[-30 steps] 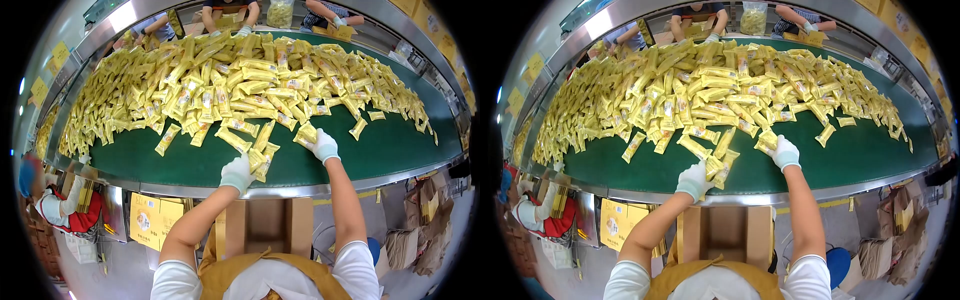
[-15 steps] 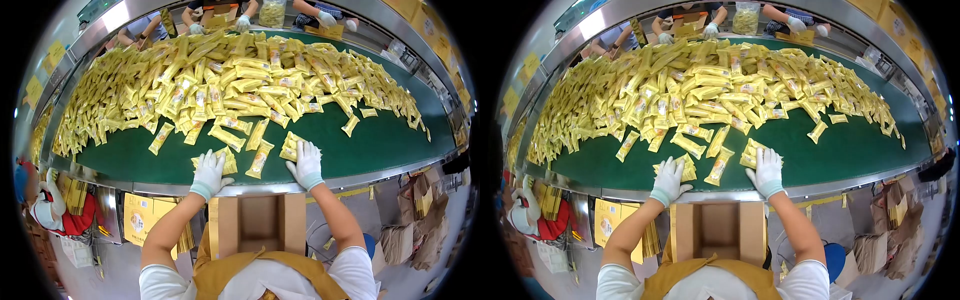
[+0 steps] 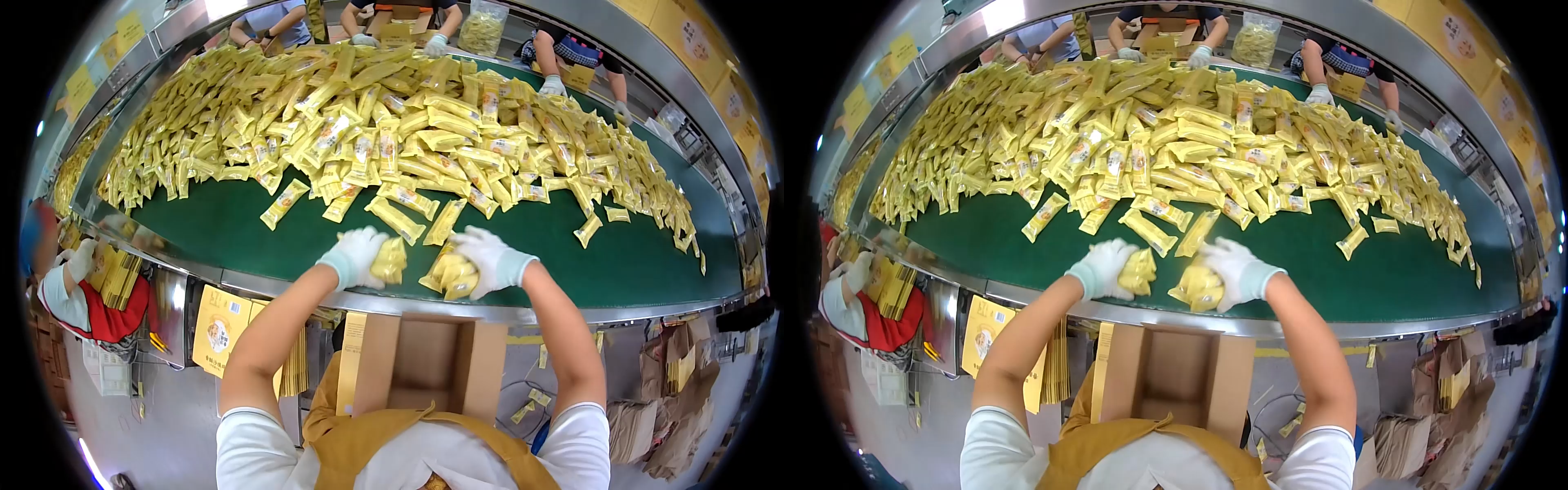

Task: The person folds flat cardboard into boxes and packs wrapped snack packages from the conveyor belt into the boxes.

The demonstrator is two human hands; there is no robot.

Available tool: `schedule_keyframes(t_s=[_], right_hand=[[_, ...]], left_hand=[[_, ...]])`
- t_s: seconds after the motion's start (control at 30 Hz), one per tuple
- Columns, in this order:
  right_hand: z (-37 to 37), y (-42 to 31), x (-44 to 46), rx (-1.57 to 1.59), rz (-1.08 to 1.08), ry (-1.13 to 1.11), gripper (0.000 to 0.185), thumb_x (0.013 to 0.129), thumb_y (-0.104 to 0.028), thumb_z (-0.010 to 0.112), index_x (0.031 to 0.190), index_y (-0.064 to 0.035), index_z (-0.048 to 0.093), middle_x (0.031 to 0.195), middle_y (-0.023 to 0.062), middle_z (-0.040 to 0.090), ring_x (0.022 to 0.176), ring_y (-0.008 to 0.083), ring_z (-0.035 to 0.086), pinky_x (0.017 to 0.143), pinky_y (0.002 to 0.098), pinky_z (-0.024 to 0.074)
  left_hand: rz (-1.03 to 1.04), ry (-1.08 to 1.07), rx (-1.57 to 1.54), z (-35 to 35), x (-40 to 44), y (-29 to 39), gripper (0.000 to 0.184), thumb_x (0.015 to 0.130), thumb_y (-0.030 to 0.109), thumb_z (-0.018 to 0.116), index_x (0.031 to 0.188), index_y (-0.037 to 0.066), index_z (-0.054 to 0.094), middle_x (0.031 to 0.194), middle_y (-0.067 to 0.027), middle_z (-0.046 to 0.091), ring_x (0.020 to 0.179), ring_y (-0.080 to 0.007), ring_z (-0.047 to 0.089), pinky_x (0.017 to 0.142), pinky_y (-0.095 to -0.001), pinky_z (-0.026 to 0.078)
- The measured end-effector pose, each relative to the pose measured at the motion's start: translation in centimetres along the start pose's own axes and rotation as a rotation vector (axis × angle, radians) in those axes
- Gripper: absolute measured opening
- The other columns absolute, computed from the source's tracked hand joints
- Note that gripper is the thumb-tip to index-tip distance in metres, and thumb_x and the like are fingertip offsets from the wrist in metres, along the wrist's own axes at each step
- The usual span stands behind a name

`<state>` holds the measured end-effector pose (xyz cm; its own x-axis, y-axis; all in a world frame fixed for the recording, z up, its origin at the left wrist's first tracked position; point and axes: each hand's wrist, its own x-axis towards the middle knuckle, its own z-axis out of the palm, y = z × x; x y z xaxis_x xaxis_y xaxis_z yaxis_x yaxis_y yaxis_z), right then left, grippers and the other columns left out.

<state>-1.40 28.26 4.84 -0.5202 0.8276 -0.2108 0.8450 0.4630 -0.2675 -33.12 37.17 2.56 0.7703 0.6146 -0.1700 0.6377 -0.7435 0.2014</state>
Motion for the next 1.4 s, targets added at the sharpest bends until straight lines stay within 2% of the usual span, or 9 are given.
schedule_keyframes(t_s=[0.1,0.2,0.37,0.57,0.63,0.87,1.03,1.17,1.4], right_hand=[[-0.1,-2.3,2.6,-0.032,-0.087,-0.207,0.087,0.055,-0.040,0.088,0.130,-0.0075,0.060,0.148,0.0168,0.047,0.144,0.0441,0.032,0.119,0.0451,0.0311],[0.9,-2.9,2.5,-0.079,-0.084,-0.101,0.078,0.052,-0.039,0.087,0.119,-0.0062,0.066,0.127,0.0184,0.055,0.116,0.0388,0.053,0.102,0.0418,0.0462],[3.4,-2.6,-1.1,0.015,0.014,0.038,0.076,0.057,-0.044,0.084,0.118,-0.0032,0.064,0.126,0.0227,0.054,0.110,0.0394,0.057,0.098,0.0464,0.0481],[2.8,-2.6,-2.8,-0.092,0.160,0.191,0.074,0.058,-0.050,0.081,0.114,-0.0046,0.064,0.117,0.0195,0.057,0.104,0.0383,0.055,0.101,0.0474,0.0402],[3.8,-1.1,-2.8,-0.226,0.235,0.292,0.072,0.060,-0.051,0.080,0.111,-0.0042,0.063,0.111,0.0185,0.056,0.108,0.0390,0.051,0.104,0.0515,0.0350],[7.0,-1.6,-3.0,-0.183,0.461,0.312,0.117,0.063,-0.055,0.079,0.153,0.0000,0.025,0.131,0.0241,0.049,0.129,0.0515,0.038,0.112,0.0575,0.0285],[7.4,-1.6,-3.3,-0.069,0.577,0.347,0.123,0.065,-0.055,0.080,0.157,-0.0013,0.019,0.141,0.0244,0.044,0.131,0.0446,0.043,0.110,0.0542,0.0345],[6.6,-2.5,-3.6,-0.109,0.626,0.210,0.121,0.066,-0.062,0.076,0.154,0.0028,0.024,0.129,0.0220,0.052,0.118,0.0383,0.051,0.104,0.0494,0.0370],[4.3,-5.7,-7.8,0.287,0.454,0.842,0.113,0.065,-0.041,0.086,0.152,0.0030,0.028,0.122,0.0209,0.053,0.113,0.0376,0.051,0.102,0.0474,0.0406]], left_hand=[[0.125,0.079,-0.062,-2.3,4.4,-1.6,0.096,0.059,0.045,0.090,0.137,0.003,0.052,0.135,-0.0223,0.051,0.123,-0.0381,0.054,0.104,-0.0421,0.046],[0.320,-0.004,0.053,-2.6,7.7,-2.5,0.096,0.059,0.047,0.089,0.137,0.003,0.052,0.141,-0.0215,0.051,0.135,-0.0372,0.046,0.113,-0.0425,0.038],[0.222,-0.121,0.089,-1.6,7.5,-2.7,0.095,0.057,0.054,0.087,0.133,0.006,0.057,0.136,-0.0178,0.055,0.148,-0.0355,0.030,0.123,-0.0544,0.012],[0.143,-0.117,0.044,-2.3,2.7,-0.8,0.089,0.054,0.052,0.088,0.129,0.012,0.062,0.127,-0.0182,0.055,0.116,-0.0384,0.052,0.112,-0.0525,0.032],[0.051,-0.063,0.078,-1.6,1.9,-0.8,0.086,0.057,0.056,0.084,0.131,0.017,0.062,0.130,-0.0185,0.053,0.119,-0.0374,0.053,0.108,-0.0484,0.036],[-0.178,0.000,0.115,0.2,1.1,1.9,0.098,0.070,0.067,0.074,0.153,0.029,0.037,0.133,-0.0181,0.054,0.123,-0.0321,0.054,0.101,-0.0450,0.038],[-0.354,-0.026,0.156,0.1,0.5,3.5,0.113,0.072,0.070,0.072,0.161,0.024,0.020,0.131,-0.0170,0.055,0.121,-0.0318,0.056,0.097,-0.0445,0.042],[-0.470,0.011,0.098,0.8,-0.5,4.4,0.118,0.072,0.070,0.072,0.161,0.014,0.018,0.131,-0.0167,0.056,0.120,-0.0302,0.057,0.096,-0.0445,0.043],[-0.529,0.386,-0.310,2.4,-3.0,1.7,0.126,0.067,0.056,0.084,0.160,0.005,0.016,0.132,-0.0201,0.054,0.119,-0.0350,0.058,0.100,-0.0439,0.048]])
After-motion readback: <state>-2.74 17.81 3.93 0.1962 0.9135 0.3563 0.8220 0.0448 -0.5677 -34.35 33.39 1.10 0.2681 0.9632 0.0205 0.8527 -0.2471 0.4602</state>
